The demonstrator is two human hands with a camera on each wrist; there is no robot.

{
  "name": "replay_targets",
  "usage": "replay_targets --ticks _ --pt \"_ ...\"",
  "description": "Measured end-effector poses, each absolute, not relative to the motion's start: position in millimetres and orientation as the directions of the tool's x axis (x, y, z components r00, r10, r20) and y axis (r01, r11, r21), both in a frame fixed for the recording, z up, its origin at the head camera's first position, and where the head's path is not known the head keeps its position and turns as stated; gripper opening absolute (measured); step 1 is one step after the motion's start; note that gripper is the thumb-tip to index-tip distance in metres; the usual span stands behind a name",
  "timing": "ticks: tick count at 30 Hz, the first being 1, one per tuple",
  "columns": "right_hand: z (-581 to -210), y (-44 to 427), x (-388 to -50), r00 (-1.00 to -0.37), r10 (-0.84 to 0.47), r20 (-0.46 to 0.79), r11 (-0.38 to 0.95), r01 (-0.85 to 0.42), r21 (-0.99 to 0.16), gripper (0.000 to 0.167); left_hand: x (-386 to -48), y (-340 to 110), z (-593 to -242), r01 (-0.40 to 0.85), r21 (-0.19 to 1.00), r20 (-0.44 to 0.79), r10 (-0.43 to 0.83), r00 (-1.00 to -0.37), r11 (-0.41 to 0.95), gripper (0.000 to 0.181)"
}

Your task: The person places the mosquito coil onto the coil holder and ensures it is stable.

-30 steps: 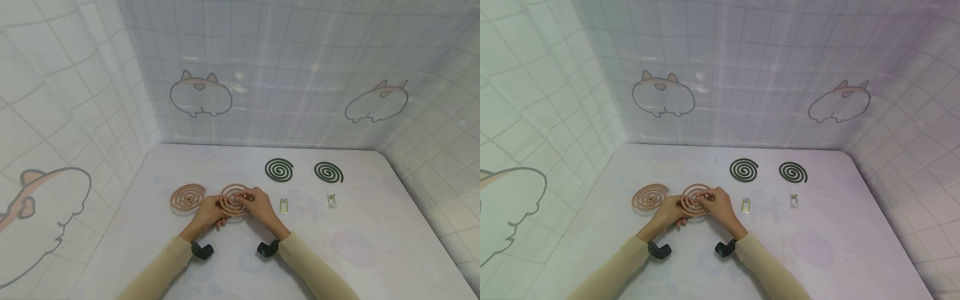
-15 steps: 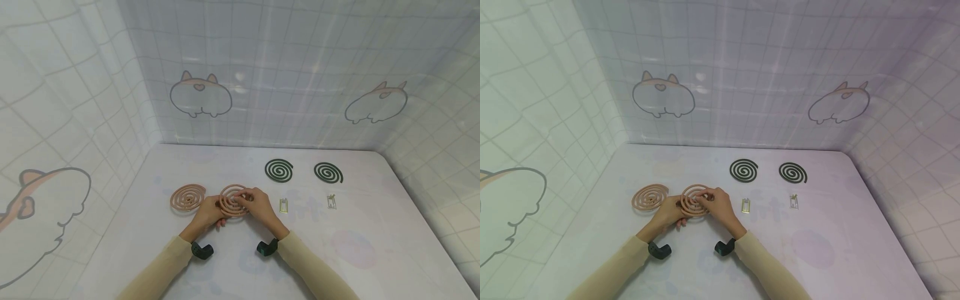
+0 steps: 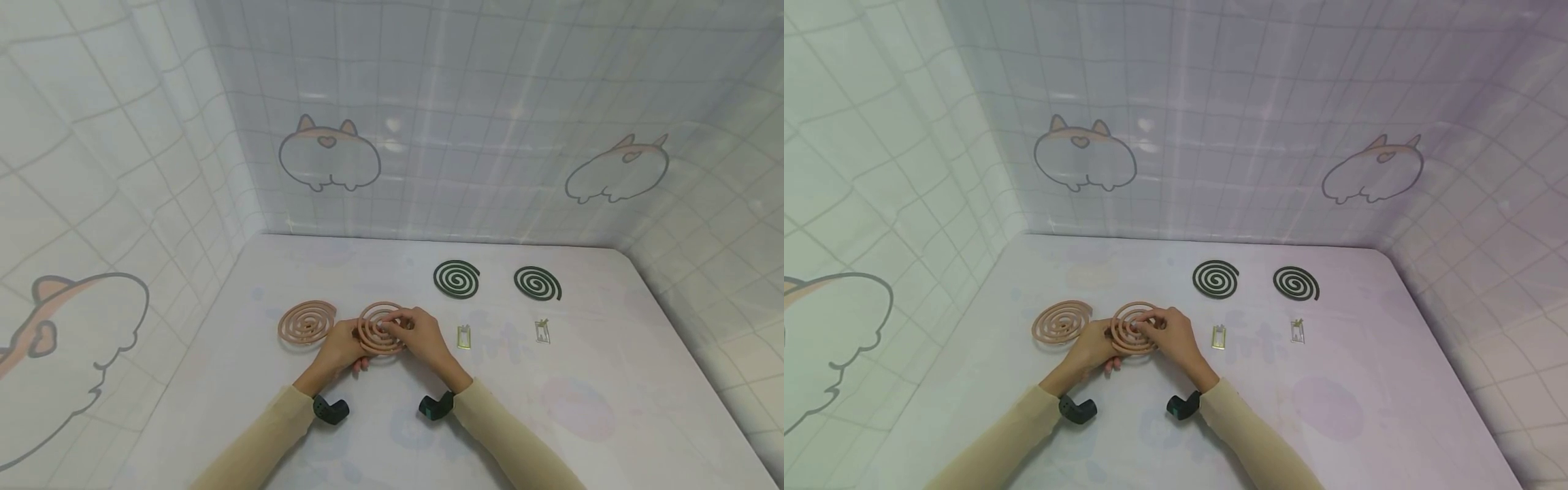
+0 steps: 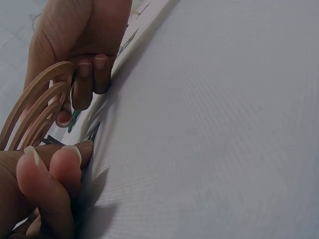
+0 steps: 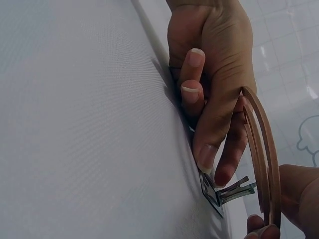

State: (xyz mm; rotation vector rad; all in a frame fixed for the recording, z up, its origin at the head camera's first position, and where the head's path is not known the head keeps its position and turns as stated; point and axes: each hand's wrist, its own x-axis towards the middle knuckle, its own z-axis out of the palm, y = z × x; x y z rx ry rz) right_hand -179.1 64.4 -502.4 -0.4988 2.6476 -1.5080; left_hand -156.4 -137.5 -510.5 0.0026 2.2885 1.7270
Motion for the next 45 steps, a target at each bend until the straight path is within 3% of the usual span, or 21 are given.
replay_targets --ticks 45 --pt "-507.1 65.9 -179.1 -0.946 -0.297 0.132 0.457 -0.263 -0.85 0.018 -155.8 -136.3 -510.5 -0.146 0.935 -0.204 0.155 -0.967 0.322 0.012"
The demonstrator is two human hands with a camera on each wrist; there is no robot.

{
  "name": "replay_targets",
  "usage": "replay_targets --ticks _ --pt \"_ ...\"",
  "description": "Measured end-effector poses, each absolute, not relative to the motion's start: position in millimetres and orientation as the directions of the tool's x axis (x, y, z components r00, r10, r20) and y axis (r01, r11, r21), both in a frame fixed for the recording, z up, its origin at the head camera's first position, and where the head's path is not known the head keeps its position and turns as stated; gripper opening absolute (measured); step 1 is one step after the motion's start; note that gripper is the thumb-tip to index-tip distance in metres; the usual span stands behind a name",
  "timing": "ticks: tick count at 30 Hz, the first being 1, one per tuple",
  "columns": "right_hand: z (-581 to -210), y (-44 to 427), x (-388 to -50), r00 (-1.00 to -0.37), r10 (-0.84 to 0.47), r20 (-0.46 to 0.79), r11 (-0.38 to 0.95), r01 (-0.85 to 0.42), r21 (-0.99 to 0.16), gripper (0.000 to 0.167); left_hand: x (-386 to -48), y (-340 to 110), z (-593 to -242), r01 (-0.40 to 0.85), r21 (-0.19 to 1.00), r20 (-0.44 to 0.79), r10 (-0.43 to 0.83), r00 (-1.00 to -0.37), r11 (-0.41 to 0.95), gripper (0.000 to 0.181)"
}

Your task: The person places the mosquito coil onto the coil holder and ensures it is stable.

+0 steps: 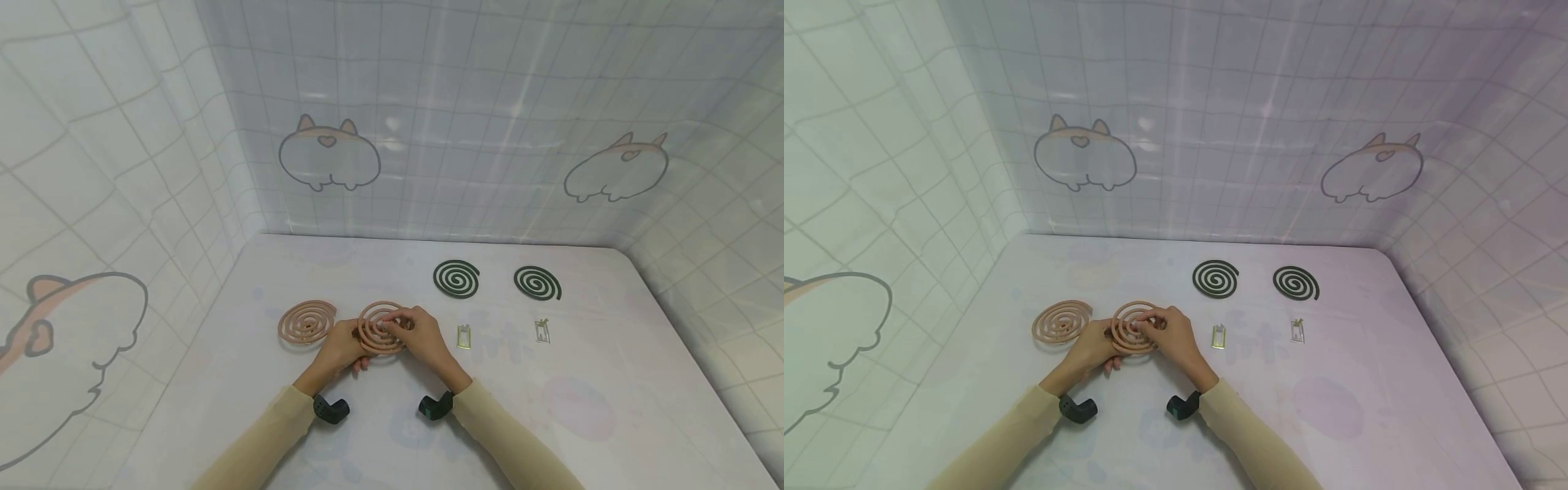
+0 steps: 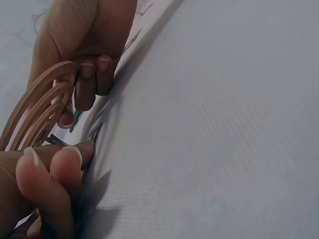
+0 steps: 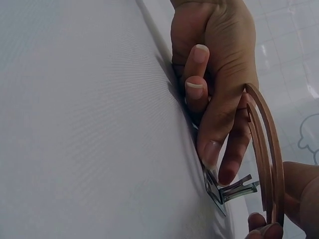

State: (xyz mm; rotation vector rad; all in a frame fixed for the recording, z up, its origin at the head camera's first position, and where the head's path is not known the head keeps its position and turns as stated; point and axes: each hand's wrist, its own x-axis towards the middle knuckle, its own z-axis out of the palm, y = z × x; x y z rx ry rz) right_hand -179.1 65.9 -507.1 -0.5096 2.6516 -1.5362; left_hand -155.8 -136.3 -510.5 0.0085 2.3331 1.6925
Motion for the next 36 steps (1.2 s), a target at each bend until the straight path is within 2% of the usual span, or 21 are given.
replay_targets --ticks 9,36 --pt "-508.8 67.1 -179.8 -0.948 -0.296 0.113 0.457 -0.245 -0.855 0.015 -155.5 -137.9 -512.0 -0.187 0.935 -0.24 0.152 -0.959 0.3 0.018" --pt "-506.2 66.4 -179.5 -0.947 -0.289 0.137 0.476 -0.267 -0.838 0.017 -155.7 -136.1 -512.6 -0.161 0.928 -0.216 0.133 -0.967 0.335 0.018"
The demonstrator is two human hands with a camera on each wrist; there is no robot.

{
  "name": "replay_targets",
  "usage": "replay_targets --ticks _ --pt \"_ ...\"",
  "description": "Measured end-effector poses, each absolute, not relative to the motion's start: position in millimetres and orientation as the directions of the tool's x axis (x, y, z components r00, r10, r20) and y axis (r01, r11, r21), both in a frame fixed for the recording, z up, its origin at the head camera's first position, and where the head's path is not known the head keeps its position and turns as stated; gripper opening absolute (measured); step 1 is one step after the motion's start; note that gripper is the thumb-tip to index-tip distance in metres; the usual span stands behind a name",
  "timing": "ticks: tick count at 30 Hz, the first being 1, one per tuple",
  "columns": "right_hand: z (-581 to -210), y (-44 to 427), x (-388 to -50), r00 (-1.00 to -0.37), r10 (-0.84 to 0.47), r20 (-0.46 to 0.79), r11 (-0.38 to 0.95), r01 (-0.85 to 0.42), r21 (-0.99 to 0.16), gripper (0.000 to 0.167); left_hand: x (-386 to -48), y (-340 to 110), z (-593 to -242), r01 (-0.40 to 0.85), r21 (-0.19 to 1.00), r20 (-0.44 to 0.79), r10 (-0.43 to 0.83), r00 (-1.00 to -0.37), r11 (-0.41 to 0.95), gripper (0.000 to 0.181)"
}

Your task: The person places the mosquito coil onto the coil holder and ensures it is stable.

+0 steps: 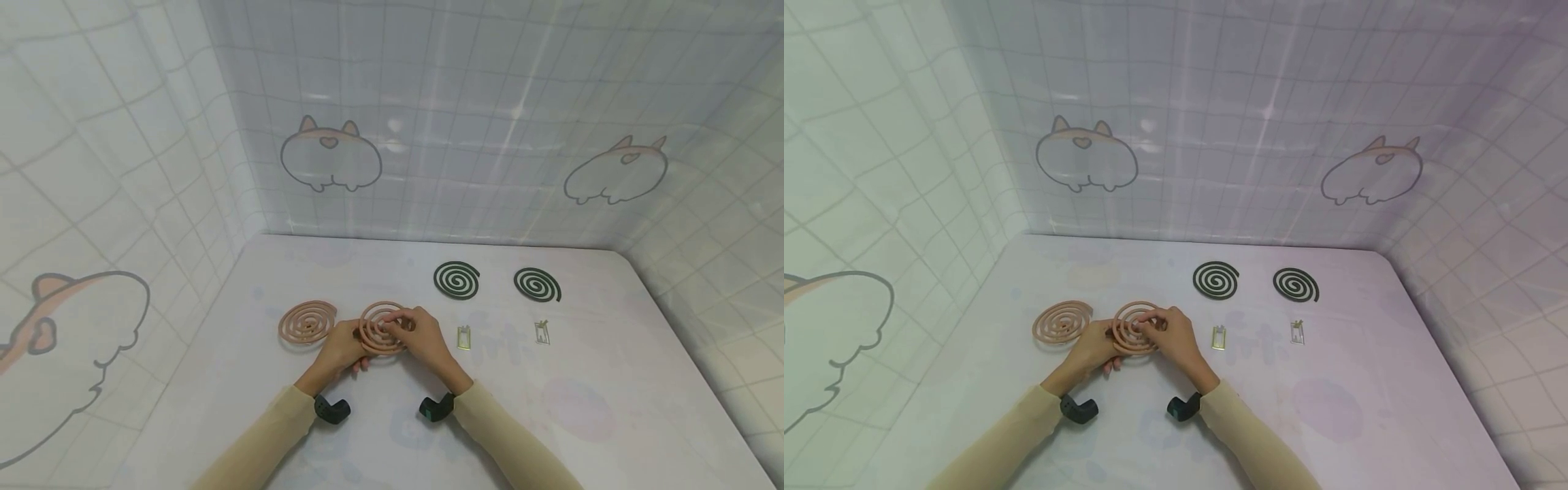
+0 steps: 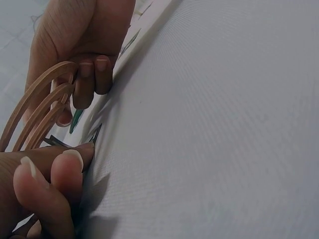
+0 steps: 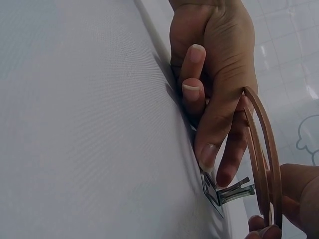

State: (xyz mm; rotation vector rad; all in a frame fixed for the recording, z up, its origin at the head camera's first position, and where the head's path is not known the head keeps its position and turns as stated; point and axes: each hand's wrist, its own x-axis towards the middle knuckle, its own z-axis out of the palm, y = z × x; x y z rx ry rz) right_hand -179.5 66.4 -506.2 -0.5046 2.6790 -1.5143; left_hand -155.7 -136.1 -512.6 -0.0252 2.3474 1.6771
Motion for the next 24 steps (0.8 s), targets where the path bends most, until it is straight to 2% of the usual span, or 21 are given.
replay_targets --ticks 11,24 --pt "-503 66 -175 -0.965 -0.24 0.11 0.496 -0.219 -0.84 0.013 -154 -136 -511 -0.178 0.935 -0.228 0.136 -0.964 0.308 0.026" --pt "-501 64 -167 -0.979 -0.193 0.066 0.475 -0.152 -0.867 0.015 -154 -136 -511 -0.147 0.93 -0.204 0.14 -0.969 0.336 0.02"
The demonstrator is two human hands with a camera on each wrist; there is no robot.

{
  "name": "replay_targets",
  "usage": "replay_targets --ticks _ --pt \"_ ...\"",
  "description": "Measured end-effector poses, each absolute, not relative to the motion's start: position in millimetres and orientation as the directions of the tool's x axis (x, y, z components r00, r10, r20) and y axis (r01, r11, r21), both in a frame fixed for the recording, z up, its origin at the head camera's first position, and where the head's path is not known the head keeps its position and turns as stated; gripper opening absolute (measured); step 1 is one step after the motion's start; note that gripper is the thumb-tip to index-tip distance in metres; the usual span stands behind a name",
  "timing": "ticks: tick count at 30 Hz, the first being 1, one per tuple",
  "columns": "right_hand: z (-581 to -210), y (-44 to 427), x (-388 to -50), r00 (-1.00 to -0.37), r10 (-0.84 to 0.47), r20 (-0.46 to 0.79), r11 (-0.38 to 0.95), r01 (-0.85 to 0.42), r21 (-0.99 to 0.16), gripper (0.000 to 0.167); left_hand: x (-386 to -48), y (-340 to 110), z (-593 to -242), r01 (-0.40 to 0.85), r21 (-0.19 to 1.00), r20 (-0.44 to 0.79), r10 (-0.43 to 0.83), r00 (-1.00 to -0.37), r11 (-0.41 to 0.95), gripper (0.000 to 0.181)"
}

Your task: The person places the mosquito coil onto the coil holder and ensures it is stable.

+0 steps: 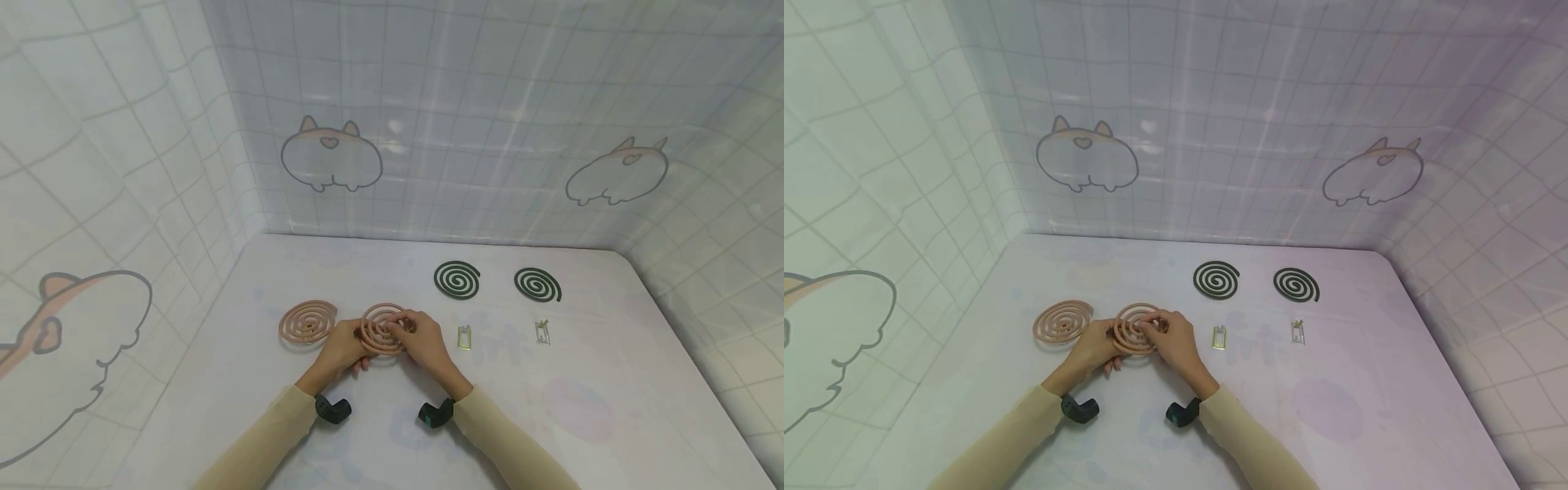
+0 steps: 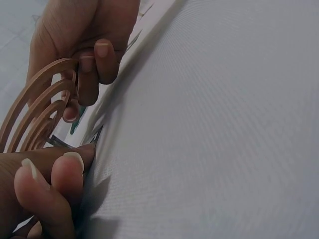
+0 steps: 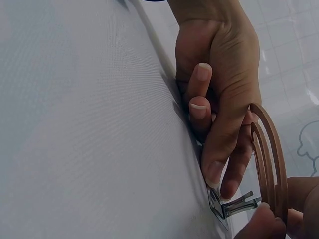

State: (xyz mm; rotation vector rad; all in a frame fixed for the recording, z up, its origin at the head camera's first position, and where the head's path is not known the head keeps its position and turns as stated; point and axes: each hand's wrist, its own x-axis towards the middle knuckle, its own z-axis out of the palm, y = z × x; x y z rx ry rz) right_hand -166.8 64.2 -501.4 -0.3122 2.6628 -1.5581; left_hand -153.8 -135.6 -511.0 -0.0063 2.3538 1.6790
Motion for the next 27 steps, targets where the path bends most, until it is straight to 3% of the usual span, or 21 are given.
replay_targets --ticks 27 --pt "-506.4 63.2 -174.5 -0.976 -0.21 0.064 0.462 -0.157 -0.873 0.016 -153.7 -134.2 -507.7 -0.174 0.92 -0.227 0.114 -0.967 0.352 0.019"
